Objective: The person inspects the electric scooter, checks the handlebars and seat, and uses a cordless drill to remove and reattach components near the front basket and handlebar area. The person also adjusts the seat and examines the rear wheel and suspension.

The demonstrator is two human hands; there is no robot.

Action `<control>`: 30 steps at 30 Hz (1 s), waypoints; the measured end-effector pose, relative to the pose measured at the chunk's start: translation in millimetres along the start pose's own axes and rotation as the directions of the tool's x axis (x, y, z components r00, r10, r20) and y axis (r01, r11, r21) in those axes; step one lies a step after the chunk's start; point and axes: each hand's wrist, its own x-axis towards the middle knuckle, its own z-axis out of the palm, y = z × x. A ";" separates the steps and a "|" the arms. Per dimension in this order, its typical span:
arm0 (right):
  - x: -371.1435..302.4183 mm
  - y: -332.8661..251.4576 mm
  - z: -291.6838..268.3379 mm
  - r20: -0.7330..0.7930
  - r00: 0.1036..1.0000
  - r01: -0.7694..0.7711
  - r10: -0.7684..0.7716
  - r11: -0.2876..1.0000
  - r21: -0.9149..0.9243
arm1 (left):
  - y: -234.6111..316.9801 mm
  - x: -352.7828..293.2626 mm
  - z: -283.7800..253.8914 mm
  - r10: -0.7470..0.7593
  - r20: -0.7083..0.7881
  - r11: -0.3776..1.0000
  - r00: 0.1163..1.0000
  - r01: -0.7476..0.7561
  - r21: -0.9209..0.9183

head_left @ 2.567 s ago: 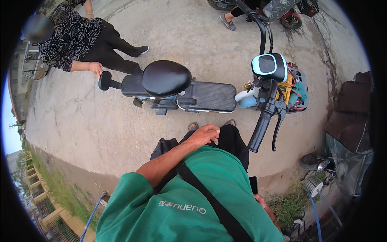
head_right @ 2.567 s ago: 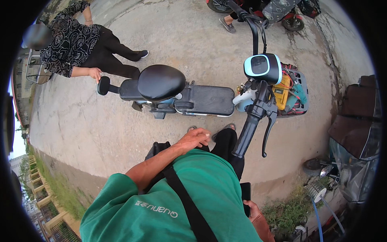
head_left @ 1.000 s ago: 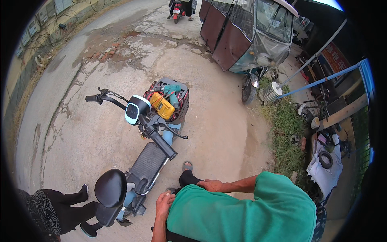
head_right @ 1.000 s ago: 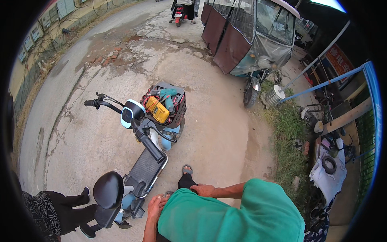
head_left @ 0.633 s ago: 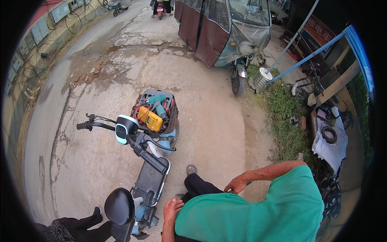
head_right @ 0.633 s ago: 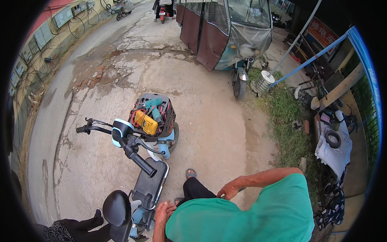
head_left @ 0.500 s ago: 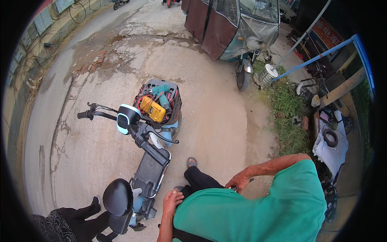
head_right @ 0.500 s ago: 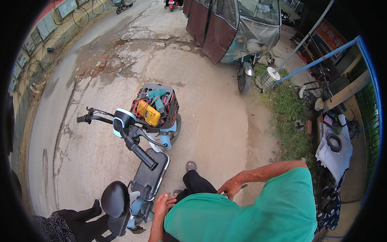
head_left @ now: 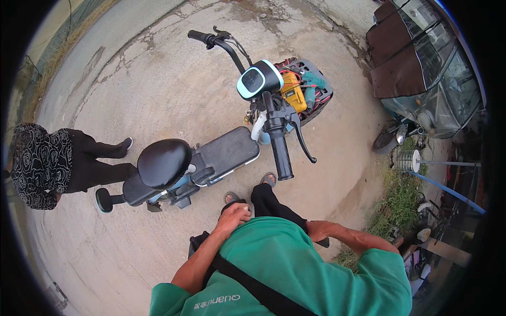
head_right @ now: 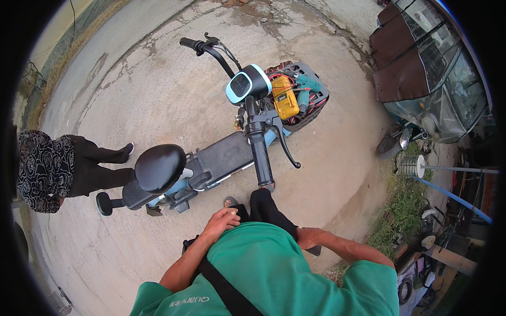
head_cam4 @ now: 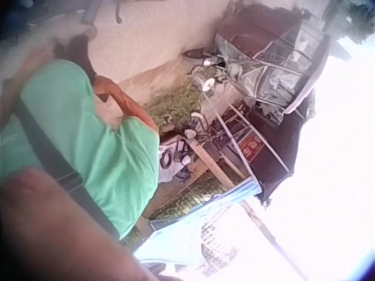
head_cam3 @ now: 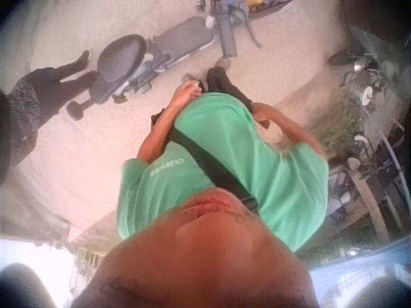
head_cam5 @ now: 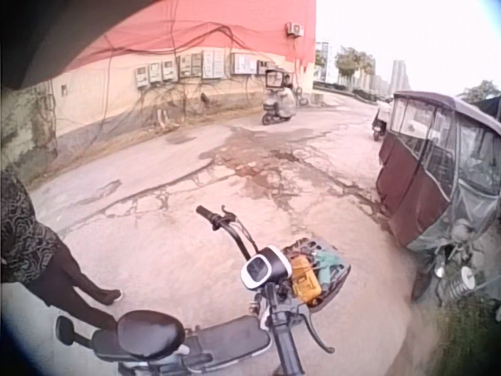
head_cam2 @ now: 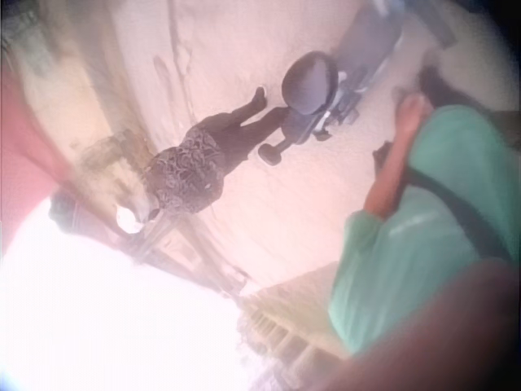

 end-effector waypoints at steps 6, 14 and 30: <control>-59.3 -17.5 -20.2 -0.186 0.980 -0.028 0.074 0.971 0.238 | 1.9 7.1 4.8 0.017 -0.004 1.000 1.000 -0.017 -0.014; -40.6 10.2 8.1 -0.272 0.945 -0.118 0.180 0.966 0.229 | 17.3 17.7 17.1 -0.016 -0.020 0.998 1.000 0.015 -0.054; -65.3 -85.6 -156.9 -0.652 0.601 0.710 -0.462 -0.066 0.701 | 105.5 48.2 -11.7 0.186 -0.258 0.982 0.948 -0.180 0.047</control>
